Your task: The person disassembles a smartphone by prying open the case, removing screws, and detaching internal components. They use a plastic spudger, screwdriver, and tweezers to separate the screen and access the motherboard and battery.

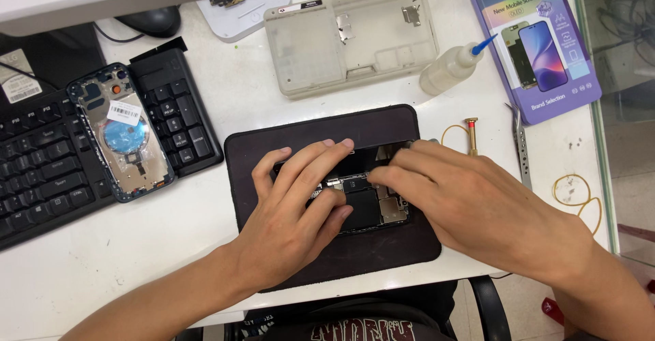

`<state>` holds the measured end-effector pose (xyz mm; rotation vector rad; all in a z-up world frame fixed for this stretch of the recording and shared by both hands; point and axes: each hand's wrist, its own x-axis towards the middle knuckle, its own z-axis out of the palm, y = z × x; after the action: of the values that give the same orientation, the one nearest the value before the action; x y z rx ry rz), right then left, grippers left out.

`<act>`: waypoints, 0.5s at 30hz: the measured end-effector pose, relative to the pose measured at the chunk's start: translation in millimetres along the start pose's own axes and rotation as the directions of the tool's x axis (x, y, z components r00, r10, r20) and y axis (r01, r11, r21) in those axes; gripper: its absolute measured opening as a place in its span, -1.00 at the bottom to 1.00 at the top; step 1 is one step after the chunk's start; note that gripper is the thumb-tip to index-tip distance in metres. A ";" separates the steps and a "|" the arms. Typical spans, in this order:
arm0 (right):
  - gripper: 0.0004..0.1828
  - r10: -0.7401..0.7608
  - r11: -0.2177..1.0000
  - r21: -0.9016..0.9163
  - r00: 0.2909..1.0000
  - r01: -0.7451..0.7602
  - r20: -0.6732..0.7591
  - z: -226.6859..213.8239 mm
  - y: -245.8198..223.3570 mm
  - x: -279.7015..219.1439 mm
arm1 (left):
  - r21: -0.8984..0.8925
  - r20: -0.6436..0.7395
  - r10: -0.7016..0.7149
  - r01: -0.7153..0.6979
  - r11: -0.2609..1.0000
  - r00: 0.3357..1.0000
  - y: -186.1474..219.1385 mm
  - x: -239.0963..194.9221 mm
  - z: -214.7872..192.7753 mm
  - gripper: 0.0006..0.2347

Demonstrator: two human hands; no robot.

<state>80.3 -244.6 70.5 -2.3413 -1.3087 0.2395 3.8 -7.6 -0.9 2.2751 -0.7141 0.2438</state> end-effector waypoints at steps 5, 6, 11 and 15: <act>-0.55 0.004 0.995 -0.098 1.000 -0.005 -0.007 4.1 -3.9 0.3 | 0.019 -0.004 0.011 -0.011 1.000 1.000 -1.2 0.3 -1.3 -0.86; -0.51 0.006 0.994 -0.109 1.000 -0.007 -0.002 4.8 -3.9 -0.7 | 0.026 -0.002 0.017 -0.017 1.000 1.000 -1.8 0.7 -1.8 -0.85; -0.41 0.014 0.973 -0.232 1.000 -0.019 -0.023 1.8 -3.7 -2.2 | 0.016 0.004 0.015 -0.015 1.000 1.000 -0.6 0.5 -3.0 -0.85; -0.22 -0.013 0.983 -0.183 1.000 0.008 -0.027 -3.4 -7.2 -4.1 | 0.021 -0.001 0.019 -0.019 1.000 1.000 -0.7 1.5 -3.7 -0.86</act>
<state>73.8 -245.8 76.5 -2.4782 -1.3820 0.0857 5.5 -5.3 1.9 2.2883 -0.7366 0.2623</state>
